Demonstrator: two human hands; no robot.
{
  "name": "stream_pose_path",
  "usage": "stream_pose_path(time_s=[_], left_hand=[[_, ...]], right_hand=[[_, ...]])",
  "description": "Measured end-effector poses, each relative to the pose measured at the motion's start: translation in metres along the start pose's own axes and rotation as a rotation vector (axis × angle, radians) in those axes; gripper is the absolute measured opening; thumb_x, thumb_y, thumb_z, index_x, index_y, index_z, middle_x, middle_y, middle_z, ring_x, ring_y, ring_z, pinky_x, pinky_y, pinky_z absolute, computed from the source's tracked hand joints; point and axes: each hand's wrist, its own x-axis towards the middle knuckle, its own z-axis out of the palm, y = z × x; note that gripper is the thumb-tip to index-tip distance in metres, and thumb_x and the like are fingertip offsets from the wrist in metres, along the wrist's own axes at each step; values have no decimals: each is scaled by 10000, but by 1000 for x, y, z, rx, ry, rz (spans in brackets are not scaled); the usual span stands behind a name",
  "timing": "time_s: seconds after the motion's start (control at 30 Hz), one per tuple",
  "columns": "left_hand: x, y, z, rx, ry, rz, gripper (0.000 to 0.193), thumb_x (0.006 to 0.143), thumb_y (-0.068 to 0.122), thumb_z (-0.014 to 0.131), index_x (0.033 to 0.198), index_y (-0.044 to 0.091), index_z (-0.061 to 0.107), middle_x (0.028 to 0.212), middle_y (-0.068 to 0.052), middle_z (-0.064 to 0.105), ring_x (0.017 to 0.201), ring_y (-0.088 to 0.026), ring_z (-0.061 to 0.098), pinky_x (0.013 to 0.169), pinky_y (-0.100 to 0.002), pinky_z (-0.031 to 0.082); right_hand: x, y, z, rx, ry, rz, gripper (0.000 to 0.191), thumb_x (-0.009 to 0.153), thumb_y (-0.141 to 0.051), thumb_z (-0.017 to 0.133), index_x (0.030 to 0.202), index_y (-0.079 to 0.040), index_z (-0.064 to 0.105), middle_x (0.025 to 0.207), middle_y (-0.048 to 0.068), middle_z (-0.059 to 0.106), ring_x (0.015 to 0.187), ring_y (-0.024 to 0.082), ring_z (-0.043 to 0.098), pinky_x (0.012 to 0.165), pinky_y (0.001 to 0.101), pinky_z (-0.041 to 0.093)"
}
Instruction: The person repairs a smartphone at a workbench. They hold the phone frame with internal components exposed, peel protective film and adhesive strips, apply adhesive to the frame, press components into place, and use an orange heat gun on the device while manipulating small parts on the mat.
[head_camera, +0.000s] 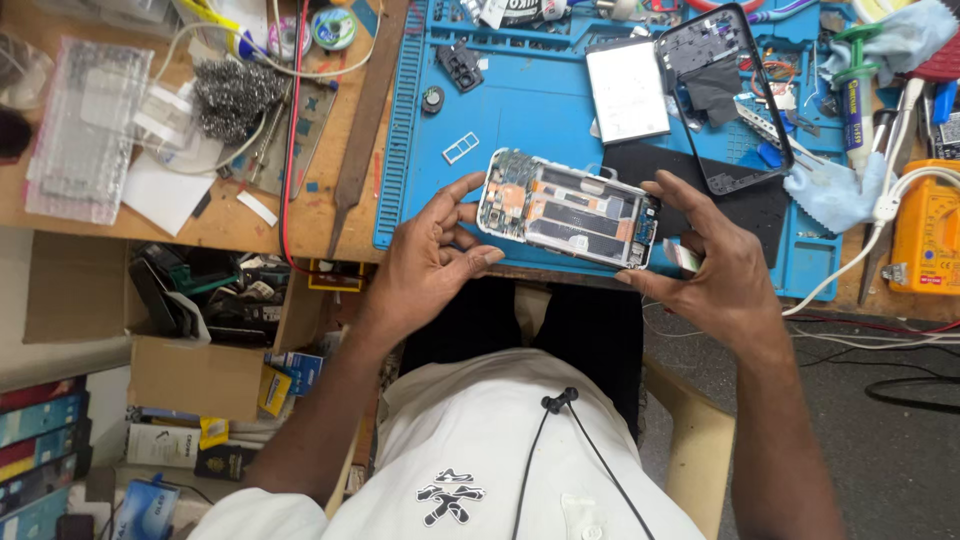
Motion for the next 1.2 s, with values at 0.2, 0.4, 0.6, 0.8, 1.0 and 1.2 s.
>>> stream_pose_path(time_s=[0.2, 0.4, 0.6, 0.8, 1.0, 1.2], left_hand=[[4, 12, -11, 480, -24, 107, 563, 889, 140, 765, 1388, -10, 552, 835, -118, 738, 668, -186, 726, 611, -349, 569], [7, 21, -18, 546, -32, 115, 425, 904, 122, 738, 1309, 41, 642, 853, -107, 723, 676, -237, 697, 655, -393, 552], [23, 11, -29, 832, 67, 514, 322, 904, 114, 753, 1212, 41, 692, 1092, -106, 657, 1014, -311, 595, 895, -436, 516], [38, -3, -17, 874, 66, 494, 142, 914, 116, 750, 1024, 40, 703, 1004, -110, 613, 978, -318, 578, 895, -443, 502], [36, -3, -23, 904, 146, 516, 138, 907, 123, 754, 958, 27, 670, 971, -137, 590, 976, -332, 584, 873, -465, 503], [47, -16, -31, 974, 205, 531, 105, 958, 90, 742, 970, 27, 659, 991, -138, 601, 985, -339, 601, 847, -469, 517]], right_hand=[[12, 9, -6, -12, -128, -77, 955, 675, -111, 911, 1515, -25, 465, 1446, 143, 630, 1233, 236, 664, 985, 378, 592], [0, 12, -14, 5, -79, 44, 942, 618, -77, 920, 1470, -36, 521, 1387, 154, 657, 1180, 218, 672, 922, 361, 587], [-25, 30, -23, 108, 60, 116, 847, 662, -10, 902, 1441, 17, 568, 1351, 106, 698, 651, 11, 439, 470, 177, 384], [-42, 39, -23, 190, 107, 180, 852, 649, -6, 908, 1447, -9, 609, 1128, 23, 681, 635, -19, 337, 499, 160, 261], [-31, 20, -17, 273, 101, 107, 779, 701, -15, 865, 1424, 5, 573, 1279, 47, 695, 893, -32, 616, 616, 141, 503], [-16, 18, -12, 223, 37, -74, 804, 695, -43, 895, 1422, -3, 554, 1389, 132, 658, 1235, 141, 633, 938, 280, 563]])
